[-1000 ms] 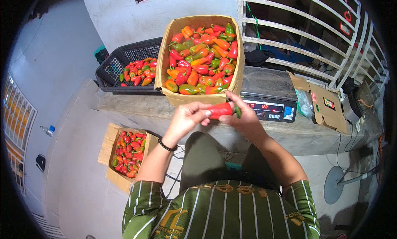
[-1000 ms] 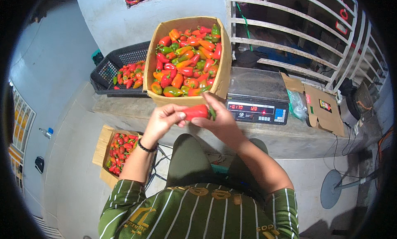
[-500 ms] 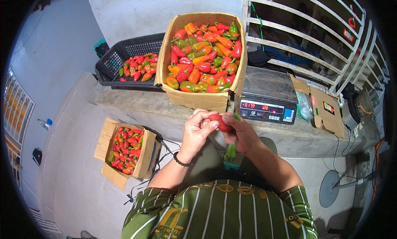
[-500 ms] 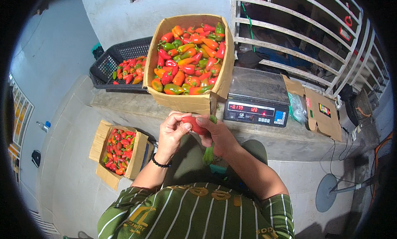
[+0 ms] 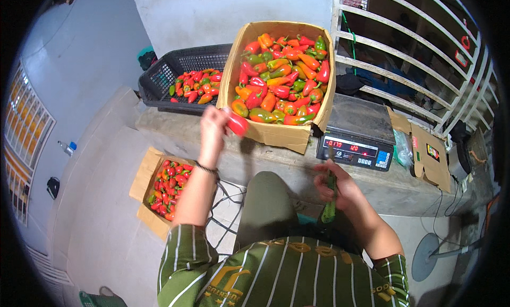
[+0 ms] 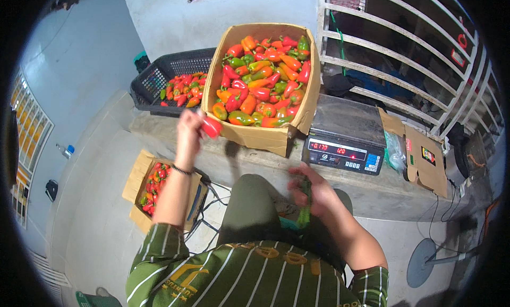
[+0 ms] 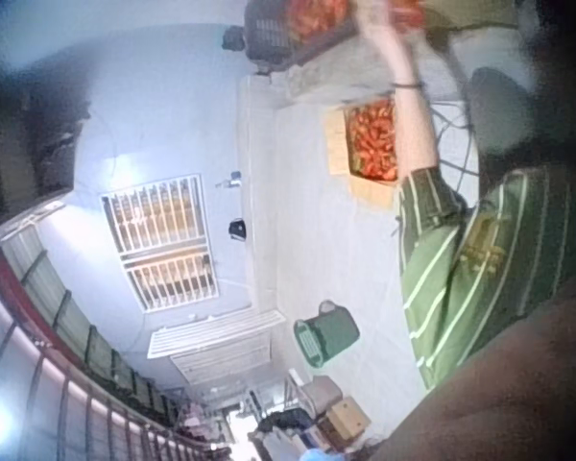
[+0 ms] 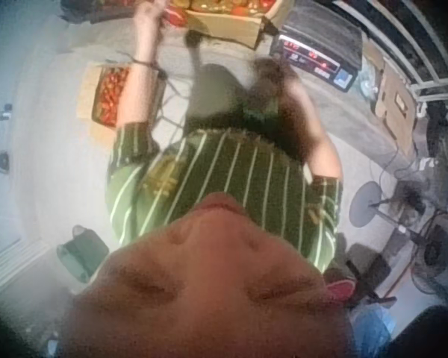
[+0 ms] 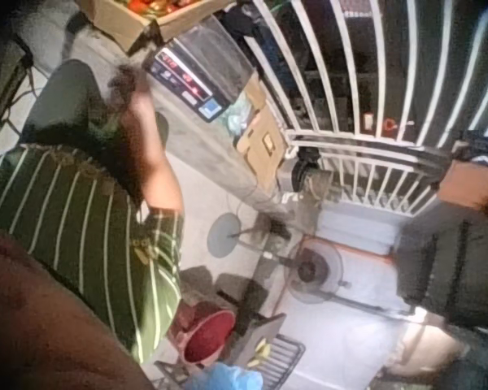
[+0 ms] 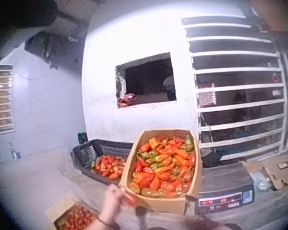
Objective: The person sits on a low stool and sorts red, green, and orange peppers from a large cardboard box into a smaller box. They pick up individual peppers, inspect them, and place them into the smaller container, occasionally using a digital scale to weigh the produce.
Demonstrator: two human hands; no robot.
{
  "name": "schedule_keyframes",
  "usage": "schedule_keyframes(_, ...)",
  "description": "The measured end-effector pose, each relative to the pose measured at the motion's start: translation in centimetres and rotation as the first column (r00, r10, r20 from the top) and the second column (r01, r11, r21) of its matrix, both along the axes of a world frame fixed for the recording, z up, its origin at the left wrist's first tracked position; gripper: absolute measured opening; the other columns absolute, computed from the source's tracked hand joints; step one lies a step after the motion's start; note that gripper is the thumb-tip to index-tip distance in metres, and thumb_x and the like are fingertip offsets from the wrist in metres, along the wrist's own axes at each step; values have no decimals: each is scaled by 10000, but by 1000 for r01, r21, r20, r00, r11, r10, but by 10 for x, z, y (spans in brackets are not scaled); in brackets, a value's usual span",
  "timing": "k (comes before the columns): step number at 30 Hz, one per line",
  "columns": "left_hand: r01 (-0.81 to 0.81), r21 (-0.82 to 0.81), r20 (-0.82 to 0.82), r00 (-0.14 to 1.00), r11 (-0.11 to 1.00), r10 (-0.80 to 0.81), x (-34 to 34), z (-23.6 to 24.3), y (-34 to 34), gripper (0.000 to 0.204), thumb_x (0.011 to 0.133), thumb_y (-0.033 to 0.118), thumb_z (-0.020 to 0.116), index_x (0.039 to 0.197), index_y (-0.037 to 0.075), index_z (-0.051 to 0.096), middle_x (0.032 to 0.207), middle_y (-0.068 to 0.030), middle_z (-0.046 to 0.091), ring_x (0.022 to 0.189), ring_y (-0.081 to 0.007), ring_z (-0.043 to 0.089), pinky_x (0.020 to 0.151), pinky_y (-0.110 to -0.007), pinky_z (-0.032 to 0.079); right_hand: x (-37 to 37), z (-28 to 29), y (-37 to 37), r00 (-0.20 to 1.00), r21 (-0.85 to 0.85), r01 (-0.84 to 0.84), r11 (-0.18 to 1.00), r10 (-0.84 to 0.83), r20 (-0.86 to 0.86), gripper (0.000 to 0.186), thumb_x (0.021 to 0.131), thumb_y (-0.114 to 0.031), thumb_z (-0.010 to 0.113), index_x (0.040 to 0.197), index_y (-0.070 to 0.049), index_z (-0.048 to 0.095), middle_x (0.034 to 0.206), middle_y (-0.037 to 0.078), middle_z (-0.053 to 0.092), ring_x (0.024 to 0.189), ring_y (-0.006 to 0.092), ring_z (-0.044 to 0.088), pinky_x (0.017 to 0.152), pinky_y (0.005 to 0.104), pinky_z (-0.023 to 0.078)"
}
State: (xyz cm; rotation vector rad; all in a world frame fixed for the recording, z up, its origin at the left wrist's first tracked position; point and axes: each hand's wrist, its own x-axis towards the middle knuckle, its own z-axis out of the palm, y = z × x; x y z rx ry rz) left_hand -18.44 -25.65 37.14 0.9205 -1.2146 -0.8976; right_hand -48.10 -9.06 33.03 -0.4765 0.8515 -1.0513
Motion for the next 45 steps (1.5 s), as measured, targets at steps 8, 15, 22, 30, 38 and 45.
schedule_keyframes(8, -395, -307, 167, 873, 866, 458, 19, 95, -164, 700, 712, 326, 689, 1192, -115, 434, 1175, -298, 488, 979, -361, 553, 861, -377, 439, -29, -21, 13, 992, -14, 126, 992, -126, 15, 329, 884, -394, 476, 1027, -103, 529, 697, 22, 544, 410, 92, 360, 411, 245, 275)
schedule_keyframes(15, 207, -757, 606, 576, 619, 549, -170, 61, -141, 303, 720, 36, 521, 1012, 60, 598, 1125, -136, 573, 1093, -282, 513, 897, -429, 406, -40, -37, 15, 982, 15, 186, 982, -186, 32, 302, 876, -346, 501, 1040, -93, 512, 700, 26, 526, 478, 113, 399, 457, 267, 312)
schedule_keyframes(22, 197, -575, 818, 137, 794, 558, -230, 52, -143, 257, 793, 158, 491, 1013, 73, 593, 1170, -126, 514, 1104, -292, 466, 919, -496, 345, -60, -49, 35, 979, -34, 191, 981, -187, 87, 347, 897, -389, 476, 1087, -99, 460, 682, 30, 506, 506, 148, 429, 470, 296, 335)
schedule_keyframes(30, 181, -442, 601, 787, 878, 141, -172, 43, -117, 388, 809, 271, 616, 1098, 36, 505, 1021, -162, 535, 979, -313, 540, 828, -452, 433, -46, -10, 25, 947, -407, 191, 893, -276, -162, 390, 922, -244, 449, 1303, -181, 393, 750, 32, 499, 565, 113, 445, 486, 242, 375)
schedule_keyframes(38, 879, 109, -398, 466, 463, -790, -116, -27, 55, 403, 826, 144, 553, 1183, 40, 399, 963, -84, 534, 778, -165, 565, 669, -283, 497, -2, 24, 11, 754, -570, -187, 800, -255, -605, 450, 843, -144, 580, 1272, -101, 454, 746, -12, 517, 669, 62, 462, 618, 233, 414)
schedule_keyframes(45, 755, 386, -167, 622, 530, -765, -100, -62, 131, 317, 691, -1, 519, 1003, 35, 474, 740, 19, 468, 600, -48, 440, 533, -194, 359, 16, 20, 28, 544, -455, -444, 772, -171, -821, 439, 835, -249, 607, 1208, -53, 485, 734, 52, 617, 691, 100, 561, 666, 278, 450)
